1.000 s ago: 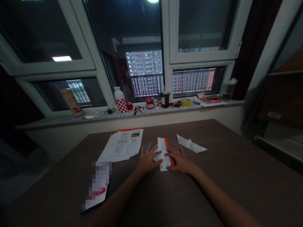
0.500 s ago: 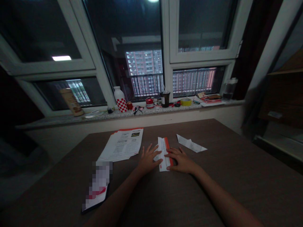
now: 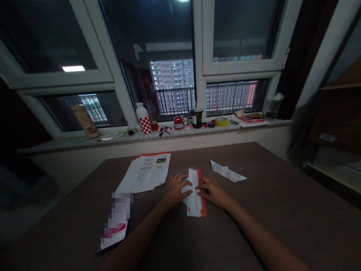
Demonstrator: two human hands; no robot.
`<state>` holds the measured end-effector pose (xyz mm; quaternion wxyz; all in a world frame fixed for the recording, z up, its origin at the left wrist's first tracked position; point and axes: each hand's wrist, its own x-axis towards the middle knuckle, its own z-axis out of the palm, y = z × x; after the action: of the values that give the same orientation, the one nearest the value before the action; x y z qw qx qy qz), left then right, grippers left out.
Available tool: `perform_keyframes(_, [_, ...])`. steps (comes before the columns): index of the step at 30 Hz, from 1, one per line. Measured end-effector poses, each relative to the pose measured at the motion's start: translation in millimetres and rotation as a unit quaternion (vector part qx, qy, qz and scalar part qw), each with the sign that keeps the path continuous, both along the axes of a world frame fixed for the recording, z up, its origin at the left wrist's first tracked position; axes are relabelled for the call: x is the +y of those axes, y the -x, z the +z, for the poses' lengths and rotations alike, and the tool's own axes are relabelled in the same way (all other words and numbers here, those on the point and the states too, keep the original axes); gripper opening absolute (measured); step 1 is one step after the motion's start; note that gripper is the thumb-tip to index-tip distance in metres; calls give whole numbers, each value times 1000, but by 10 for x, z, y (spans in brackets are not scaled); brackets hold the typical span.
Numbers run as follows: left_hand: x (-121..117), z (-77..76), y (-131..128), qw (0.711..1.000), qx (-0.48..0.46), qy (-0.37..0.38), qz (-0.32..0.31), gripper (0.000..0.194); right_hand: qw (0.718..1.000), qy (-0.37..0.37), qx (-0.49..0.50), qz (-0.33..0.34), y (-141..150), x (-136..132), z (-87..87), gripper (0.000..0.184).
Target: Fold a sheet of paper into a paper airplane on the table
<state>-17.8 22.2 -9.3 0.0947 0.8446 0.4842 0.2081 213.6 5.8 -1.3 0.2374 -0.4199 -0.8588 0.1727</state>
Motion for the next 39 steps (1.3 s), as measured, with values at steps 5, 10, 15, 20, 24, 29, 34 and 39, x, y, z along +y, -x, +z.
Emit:
perform_keyframes(5, [-19,-1,5,1000,12,-2,-1,41,1000,-11,-10,-6,2,-21,10,30])
perform_keyframes(10, [-20,-17,-13,1000,-2,-2,-14,30,1000,-12,-6,0,-51,10,-10,22])
perform_keyframes(15, [-36,-17,-30,1000,8,-3,5,32,1000,-24,4,8,-69,57,-67,21])
perform_keyframes(20, [-48,-1,-20,999,44,-7,28,46,1000,-20,10,10,-79,115,-130,21])
perform_keyframes(24, [-53,20,-11,996,76,-20,43,50,1000,-14,18,11,-92,157,-175,24])
perform_keyframes(29, [-61,58,-2,994,92,-32,46,52,999,-10,28,11,-108,169,-182,25])
perform_keyframes(34, [-74,57,-2,993,104,-42,44,56,999,-2,33,16,-118,189,-195,24])
perform_keyframes(39, [-92,5,-27,993,105,-46,16,53,999,-2,34,26,-123,201,-204,24])
